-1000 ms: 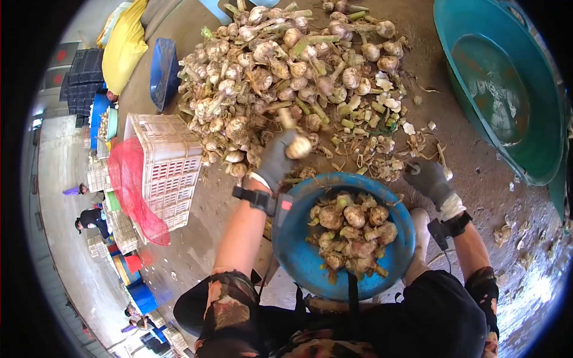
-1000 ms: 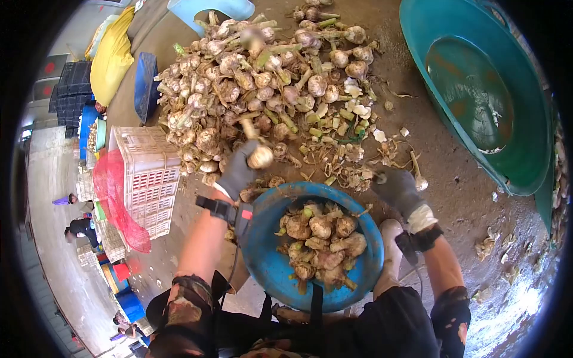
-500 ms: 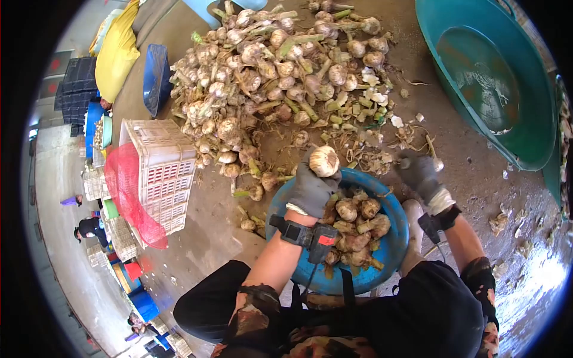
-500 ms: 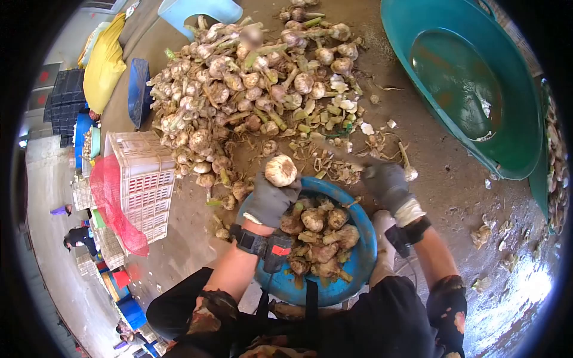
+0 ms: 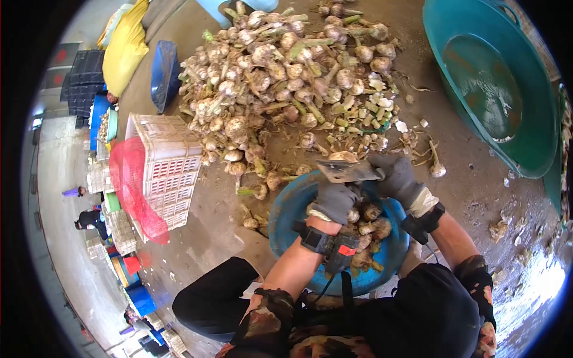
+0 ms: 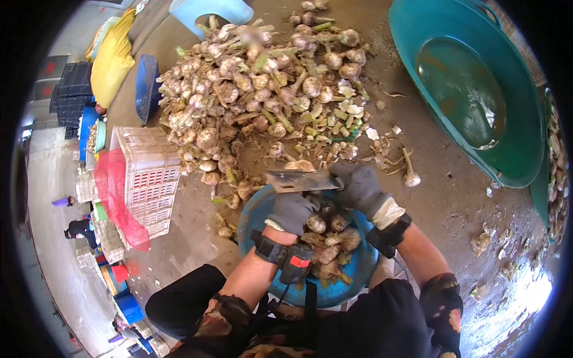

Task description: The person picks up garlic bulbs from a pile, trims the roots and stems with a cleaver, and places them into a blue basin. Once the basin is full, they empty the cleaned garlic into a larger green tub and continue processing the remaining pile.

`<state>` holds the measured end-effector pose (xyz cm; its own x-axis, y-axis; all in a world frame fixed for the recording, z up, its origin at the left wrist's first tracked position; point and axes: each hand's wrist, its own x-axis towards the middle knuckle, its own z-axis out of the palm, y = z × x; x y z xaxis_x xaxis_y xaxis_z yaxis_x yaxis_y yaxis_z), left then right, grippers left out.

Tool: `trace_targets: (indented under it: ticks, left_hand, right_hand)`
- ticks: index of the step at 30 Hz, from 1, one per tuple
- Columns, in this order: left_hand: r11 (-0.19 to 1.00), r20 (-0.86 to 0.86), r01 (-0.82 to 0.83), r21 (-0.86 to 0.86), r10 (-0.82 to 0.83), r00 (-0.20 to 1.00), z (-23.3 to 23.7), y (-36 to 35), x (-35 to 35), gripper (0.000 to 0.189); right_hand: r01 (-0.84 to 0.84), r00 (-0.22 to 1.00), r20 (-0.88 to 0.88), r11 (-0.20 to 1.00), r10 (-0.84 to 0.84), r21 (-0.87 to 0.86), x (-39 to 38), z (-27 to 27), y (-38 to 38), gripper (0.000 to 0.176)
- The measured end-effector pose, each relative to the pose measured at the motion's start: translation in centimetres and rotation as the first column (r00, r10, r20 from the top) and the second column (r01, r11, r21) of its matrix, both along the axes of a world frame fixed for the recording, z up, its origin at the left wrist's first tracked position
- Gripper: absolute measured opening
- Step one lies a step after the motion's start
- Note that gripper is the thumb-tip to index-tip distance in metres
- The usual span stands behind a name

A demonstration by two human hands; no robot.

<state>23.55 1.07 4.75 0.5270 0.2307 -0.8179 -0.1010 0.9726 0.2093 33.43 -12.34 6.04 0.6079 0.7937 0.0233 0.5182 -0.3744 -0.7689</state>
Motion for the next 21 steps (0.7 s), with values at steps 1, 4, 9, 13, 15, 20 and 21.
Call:
trace_targets:
  ticks: [1,4,9,13,15,20,21]
  left_hand:
    - [0.993,0.099,0.096,0.071,-0.103,0.990,-0.9,0.0,-0.7,0.033]
    - [0.943,0.490,0.302,0.139,-0.331,0.806,5.6,0.4,-0.9,0.027]
    - [-0.410,-0.470,0.400,0.819,-0.881,0.059,13.0,4.1,0.8,0.040]
    - [-0.793,-0.774,0.461,0.398,-0.020,0.633,10.8,15.0,3.7,0.050]
    - [-0.807,-0.561,0.588,-0.057,0.513,0.650,8.2,24.2,5.3,0.039]
    - [-0.473,-0.877,0.880,-0.046,0.441,0.191,8.3,23.8,5.7,0.026]
    - [-0.351,-0.948,0.918,0.186,0.180,0.261,8.3,22.8,5.3,0.027]
  right_hand:
    - [-0.058,0.996,0.056,0.991,0.065,-0.122,0.3,-0.8,-0.2,0.023]
    - [0.244,0.961,-0.006,0.851,-0.278,-0.464,2.3,-6.0,-3.6,0.020]
    - [0.315,0.939,0.051,0.793,-0.339,-0.521,3.2,-6.0,-5.9,0.020]
    - [0.221,0.942,-0.109,0.832,-0.316,-0.508,2.8,-5.9,-5.8,0.026]
    - [0.243,0.941,-0.101,0.852,-0.322,-0.463,2.3,-7.2,-5.2,0.025]
    - [0.290,0.937,-0.070,0.874,-0.342,-0.390,2.2,-6.4,-4.4,0.020]
    - [0.297,0.934,-0.071,0.873,-0.349,-0.388,2.4,-6.5,-4.2,0.020]
